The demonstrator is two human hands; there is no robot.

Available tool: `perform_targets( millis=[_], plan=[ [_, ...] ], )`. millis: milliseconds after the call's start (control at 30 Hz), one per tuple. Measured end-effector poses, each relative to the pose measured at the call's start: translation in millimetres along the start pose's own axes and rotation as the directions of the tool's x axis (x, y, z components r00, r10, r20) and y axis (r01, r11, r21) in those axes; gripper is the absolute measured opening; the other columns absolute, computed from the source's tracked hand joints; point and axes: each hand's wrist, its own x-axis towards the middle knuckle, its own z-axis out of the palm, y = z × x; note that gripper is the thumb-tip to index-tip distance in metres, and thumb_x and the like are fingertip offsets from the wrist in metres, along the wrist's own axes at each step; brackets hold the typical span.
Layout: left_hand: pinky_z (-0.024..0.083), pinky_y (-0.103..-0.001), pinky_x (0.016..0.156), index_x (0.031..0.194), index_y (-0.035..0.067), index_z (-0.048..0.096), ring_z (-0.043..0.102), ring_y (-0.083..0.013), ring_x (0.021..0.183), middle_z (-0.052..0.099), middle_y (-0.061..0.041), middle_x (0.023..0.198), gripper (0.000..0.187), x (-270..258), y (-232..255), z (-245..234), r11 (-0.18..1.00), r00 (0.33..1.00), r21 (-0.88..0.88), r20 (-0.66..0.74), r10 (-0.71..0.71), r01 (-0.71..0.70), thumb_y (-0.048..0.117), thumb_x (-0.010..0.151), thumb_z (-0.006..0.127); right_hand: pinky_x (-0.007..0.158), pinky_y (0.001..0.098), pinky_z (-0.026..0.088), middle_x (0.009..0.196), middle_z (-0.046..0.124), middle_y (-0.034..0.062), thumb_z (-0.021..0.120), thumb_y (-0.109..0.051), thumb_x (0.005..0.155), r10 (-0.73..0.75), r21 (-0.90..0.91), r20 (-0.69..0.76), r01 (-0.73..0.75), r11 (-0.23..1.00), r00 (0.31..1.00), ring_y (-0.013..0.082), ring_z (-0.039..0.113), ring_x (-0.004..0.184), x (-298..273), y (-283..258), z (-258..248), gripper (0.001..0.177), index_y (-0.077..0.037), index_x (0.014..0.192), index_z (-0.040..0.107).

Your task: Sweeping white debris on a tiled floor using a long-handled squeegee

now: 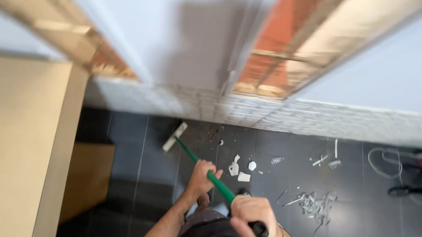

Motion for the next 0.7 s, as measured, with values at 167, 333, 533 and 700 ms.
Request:
perform_targets(
  millis=[167, 333, 533, 700],
  plan=[
    [0.035, -0.041, 0.057, 0.052, 0.014, 0.041, 0.044, -0.021, 0.049, 0.047, -0.001, 0.05, 0.045, -0.7, 24.7, -26.6, 0.992, 0.987, -0.088, -0.146, 0.072, -0.086, 0.011, 0.084, 0.073, 0.065, 0.0415, 0.053, 0.065, 0.051, 0.0098, 0.057, -0.008, 0.101, -0.071, 0.114, 0.187, 0.05, 0.992, 0.98, 0.0332, 0.059, 0.063, -4.0, -4.9, -19.8, 0.034, -0.005, 0.07, 0.046],
    [0.038, -0.04, 0.06, 0.054, 0.014, 0.045, 0.05, -0.0223, 0.055, 0.049, -0.002, 0.055, 0.042, -12.7, -21.3, -49.0, 0.999, 0.993, 0.05, -0.116, -0.009, 0.015, 0.017, 0.081, 0.076, 0.072, 0.0393, 0.053, 0.065, 0.052, 0.0086, 0.06, -0.013, 0.104, -0.021, 0.15, 0.155, -0.002, 0.989, 0.988, 0.0309, 0.059, 0.067, -15.0, 28.9, -14.8, 0.037, -0.006, 0.069, 0.047],
    [0.04, -0.04, 0.063, 0.057, 0.016, 0.043, 0.05, -0.0214, 0.059, 0.05, -0.001, 0.061, 0.042, -35.1, -111.1, -38.9, 0.989, 0.976, 0.084, -0.188, -0.108, 0.126, 0.019, 0.081, 0.077, 0.07, 0.0372, 0.047, 0.067, 0.053, 0.0073, 0.061, -0.011, 0.105, 0.068, 0.123, 0.191, -0.093, 0.988, 0.979, 0.0262, 0.052, 0.064, -23.7, 77.7, 10.6, 0.039, -0.007, 0.069, 0.048],
    [0.037, -0.044, 0.062, 0.055, 0.017, 0.045, 0.051, -0.0249, 0.055, 0.051, -0.003, 0.057, 0.045, -32.7, -108.7, -19.5, 0.99, 0.991, 0.098, -0.097, -0.096, 0.105, 0.031, 0.085, 0.076, 0.071, 0.0367, 0.048, 0.072, 0.058, 0.0099, 0.062, -0.008, 0.103, 0.118, 0.078, 0.23, -0.139, 0.987, 0.966, 0.0265, 0.054, 0.066, -27.2, 75.3, -16.8, 0.033, -0.004, 0.071, 0.055]
  ],
)
